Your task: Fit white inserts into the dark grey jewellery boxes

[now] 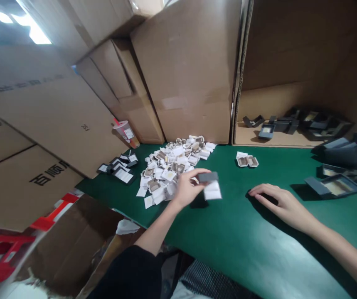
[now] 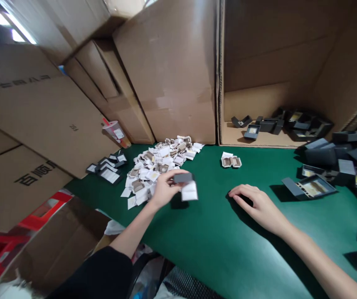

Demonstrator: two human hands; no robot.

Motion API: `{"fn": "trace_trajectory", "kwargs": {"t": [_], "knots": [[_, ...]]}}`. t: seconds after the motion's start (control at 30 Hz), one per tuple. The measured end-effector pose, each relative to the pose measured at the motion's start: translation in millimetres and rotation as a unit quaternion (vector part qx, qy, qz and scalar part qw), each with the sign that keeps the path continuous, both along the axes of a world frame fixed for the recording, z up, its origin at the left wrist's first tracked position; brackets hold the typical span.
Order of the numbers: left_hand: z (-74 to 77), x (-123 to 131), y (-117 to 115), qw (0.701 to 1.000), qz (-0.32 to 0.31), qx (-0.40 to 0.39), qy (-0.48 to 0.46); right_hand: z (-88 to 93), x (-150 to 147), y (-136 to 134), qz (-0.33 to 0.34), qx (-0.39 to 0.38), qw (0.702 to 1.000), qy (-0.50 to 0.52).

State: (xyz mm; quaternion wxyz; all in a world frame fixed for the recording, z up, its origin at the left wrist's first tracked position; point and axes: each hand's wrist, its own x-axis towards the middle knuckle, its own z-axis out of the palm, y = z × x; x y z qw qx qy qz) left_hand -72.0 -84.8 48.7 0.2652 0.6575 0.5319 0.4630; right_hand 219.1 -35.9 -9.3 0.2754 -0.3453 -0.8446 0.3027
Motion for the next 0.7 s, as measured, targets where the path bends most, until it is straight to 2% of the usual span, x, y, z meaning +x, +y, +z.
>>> {"fn": "trace_trajectory", "kwargs": {"t": [0.07,0.13,0.23,0.27,0.4,0.57,0.7], "knots": [[17.4,-37.0,-8.7,0.992,0.118,0.034,0.000,-2.1,0.2,0.4,0.000,0.002,1.000,-0.002],[32.7,-81.5,-14.7,0.969,0.241,0.055,0.004,-3.7,-0.2,0.9,0.000,0.003,1.000,-0.002],[46.0,-146.2,-16.4,0.899,0.436,0.035,-0.010,-5.9,-0.9,2.1,-0.004,-0.001,1.000,-0.001],[47.5,-163.7,-15.6,0.888,0.459,0.018,-0.010,-6.4,-1.1,2.5,-0.005,-0.002,1.000,-0.002],[42.2,-207.2,-10.4,0.878,0.474,-0.059,0.034,-7.6,-0.5,3.4,-0.004,0.006,1.000,-0.002],[31.2,-230.4,-2.9,0.856,0.480,-0.133,0.135,-8.7,1.3,3.2,-0.008,0.020,1.000,-0.009],[29.5,-246.9,8.3,0.829,0.491,-0.171,0.208,-9.0,1.3,3.5,-0.001,0.020,1.000,-0.015]]}}
